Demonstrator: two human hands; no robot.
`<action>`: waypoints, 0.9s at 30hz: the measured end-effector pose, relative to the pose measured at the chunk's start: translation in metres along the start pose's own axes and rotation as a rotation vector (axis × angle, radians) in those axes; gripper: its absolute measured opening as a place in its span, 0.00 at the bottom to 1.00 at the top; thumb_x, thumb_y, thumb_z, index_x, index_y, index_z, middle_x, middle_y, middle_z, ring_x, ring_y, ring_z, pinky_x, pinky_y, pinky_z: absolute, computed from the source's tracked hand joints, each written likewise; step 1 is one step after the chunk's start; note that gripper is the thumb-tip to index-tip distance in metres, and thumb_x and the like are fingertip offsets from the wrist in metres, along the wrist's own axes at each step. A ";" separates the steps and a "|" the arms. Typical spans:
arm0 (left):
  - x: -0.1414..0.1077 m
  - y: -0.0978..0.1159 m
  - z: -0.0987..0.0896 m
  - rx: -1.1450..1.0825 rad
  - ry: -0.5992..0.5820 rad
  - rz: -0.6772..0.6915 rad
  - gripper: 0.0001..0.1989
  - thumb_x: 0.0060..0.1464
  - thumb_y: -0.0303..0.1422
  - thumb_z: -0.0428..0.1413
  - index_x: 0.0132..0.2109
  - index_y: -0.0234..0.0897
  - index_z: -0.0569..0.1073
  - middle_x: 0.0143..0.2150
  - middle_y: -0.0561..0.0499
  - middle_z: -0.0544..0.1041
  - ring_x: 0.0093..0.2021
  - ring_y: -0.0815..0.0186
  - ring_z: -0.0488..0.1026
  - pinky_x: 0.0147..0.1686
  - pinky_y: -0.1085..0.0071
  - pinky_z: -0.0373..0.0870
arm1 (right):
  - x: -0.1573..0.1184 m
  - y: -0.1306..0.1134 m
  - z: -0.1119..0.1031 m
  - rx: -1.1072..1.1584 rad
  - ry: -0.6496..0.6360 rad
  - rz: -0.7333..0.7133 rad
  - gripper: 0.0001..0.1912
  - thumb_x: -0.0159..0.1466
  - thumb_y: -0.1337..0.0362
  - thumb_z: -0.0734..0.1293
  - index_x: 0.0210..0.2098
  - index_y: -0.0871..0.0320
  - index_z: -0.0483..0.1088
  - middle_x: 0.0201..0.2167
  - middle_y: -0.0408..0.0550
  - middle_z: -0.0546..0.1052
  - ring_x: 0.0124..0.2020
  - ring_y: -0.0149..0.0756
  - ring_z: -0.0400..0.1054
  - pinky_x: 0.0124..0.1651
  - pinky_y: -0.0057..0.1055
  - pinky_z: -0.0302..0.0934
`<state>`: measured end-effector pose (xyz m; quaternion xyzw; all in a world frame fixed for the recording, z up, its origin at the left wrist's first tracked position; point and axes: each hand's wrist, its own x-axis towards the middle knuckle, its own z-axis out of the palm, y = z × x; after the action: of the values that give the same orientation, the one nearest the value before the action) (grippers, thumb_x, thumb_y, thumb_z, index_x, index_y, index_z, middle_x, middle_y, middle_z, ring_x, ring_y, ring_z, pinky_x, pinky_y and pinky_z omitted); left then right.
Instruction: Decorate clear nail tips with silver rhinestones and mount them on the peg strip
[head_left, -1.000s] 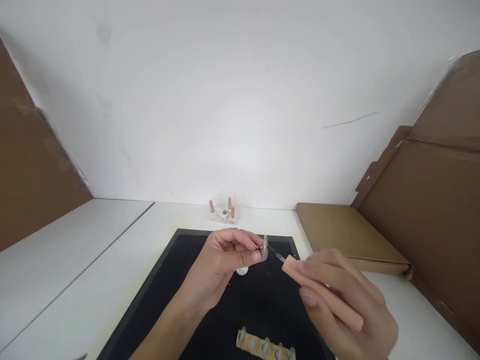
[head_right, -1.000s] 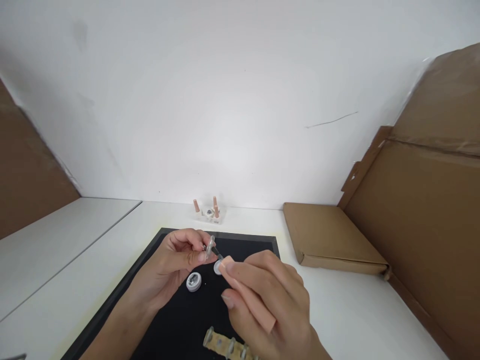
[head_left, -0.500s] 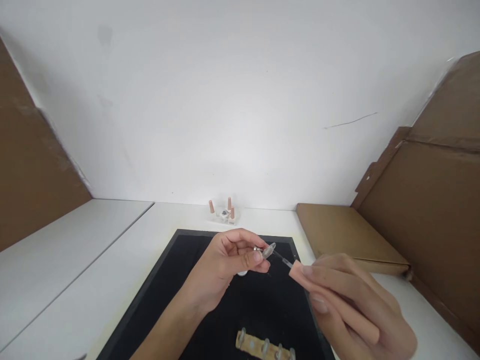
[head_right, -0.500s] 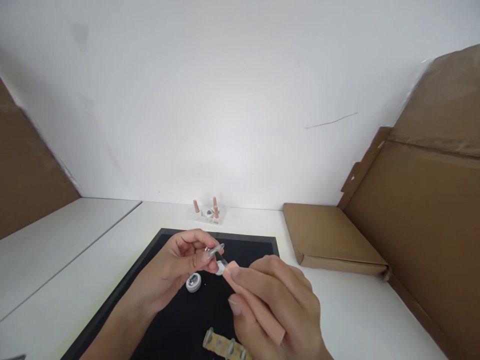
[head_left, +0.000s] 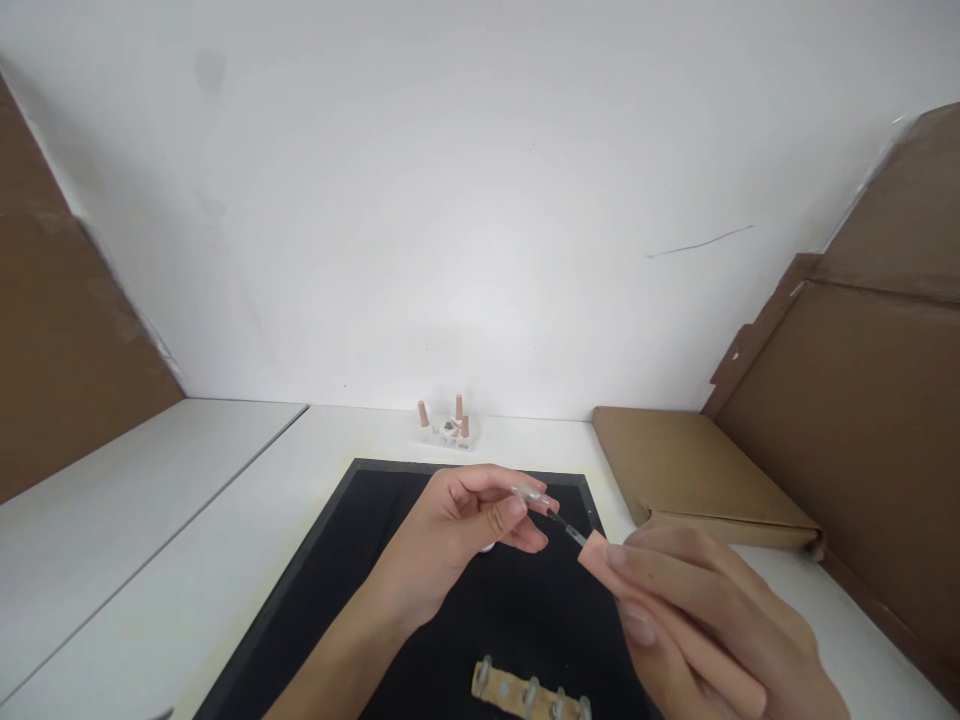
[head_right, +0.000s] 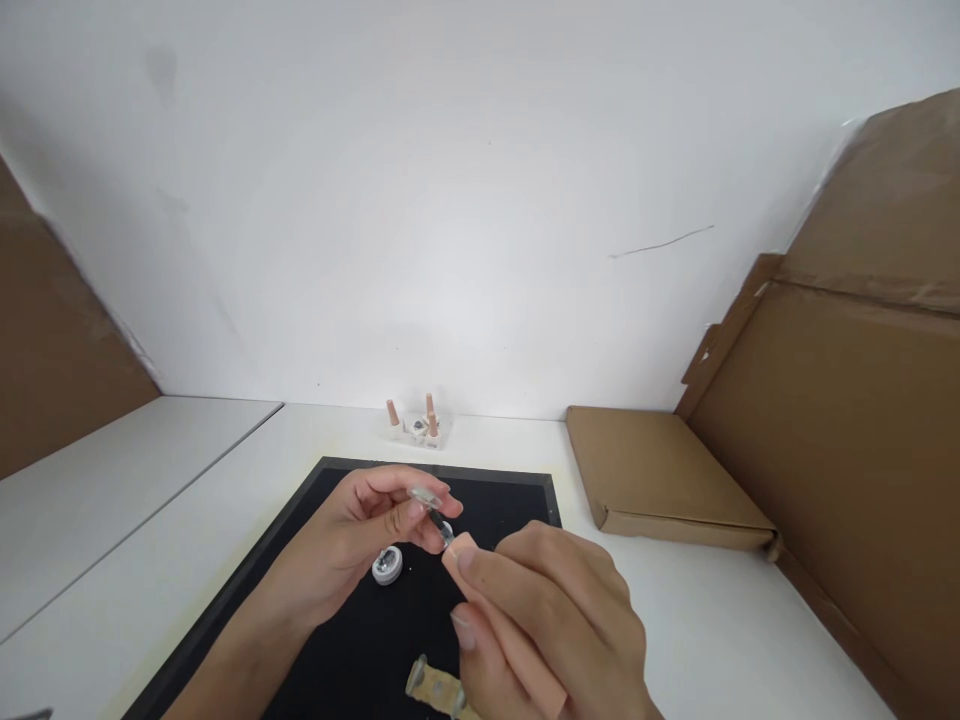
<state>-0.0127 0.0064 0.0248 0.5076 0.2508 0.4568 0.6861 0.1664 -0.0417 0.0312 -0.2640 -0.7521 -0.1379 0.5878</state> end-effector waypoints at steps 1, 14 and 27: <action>0.000 0.000 0.001 0.007 0.004 -0.003 0.05 0.52 0.34 0.66 0.35 0.38 0.83 0.35 0.51 0.84 0.28 0.72 0.79 0.32 0.79 0.75 | 0.000 0.000 0.000 -0.002 -0.007 -0.003 0.11 0.57 0.77 0.64 0.39 0.61 0.72 0.21 0.43 0.76 0.20 0.29 0.68 0.20 0.25 0.66; -0.001 0.000 0.002 -0.025 0.013 -0.041 0.06 0.45 0.32 0.70 0.30 0.35 0.83 0.29 0.52 0.84 0.27 0.73 0.79 0.31 0.80 0.75 | 0.000 -0.001 0.001 -0.041 0.001 -0.010 0.10 0.59 0.76 0.64 0.38 0.61 0.72 0.23 0.44 0.76 0.21 0.28 0.69 0.21 0.24 0.66; -0.001 0.003 0.008 -0.034 0.035 -0.003 0.05 0.42 0.29 0.71 0.25 0.37 0.82 0.28 0.52 0.83 0.29 0.72 0.76 0.31 0.80 0.72 | 0.003 -0.001 0.000 0.000 -0.094 -0.009 0.13 0.60 0.75 0.63 0.42 0.57 0.72 0.23 0.43 0.77 0.20 0.31 0.69 0.18 0.26 0.65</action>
<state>-0.0076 0.0020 0.0303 0.4876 0.2557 0.4687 0.6908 0.1654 -0.0423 0.0347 -0.2665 -0.7801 -0.1280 0.5514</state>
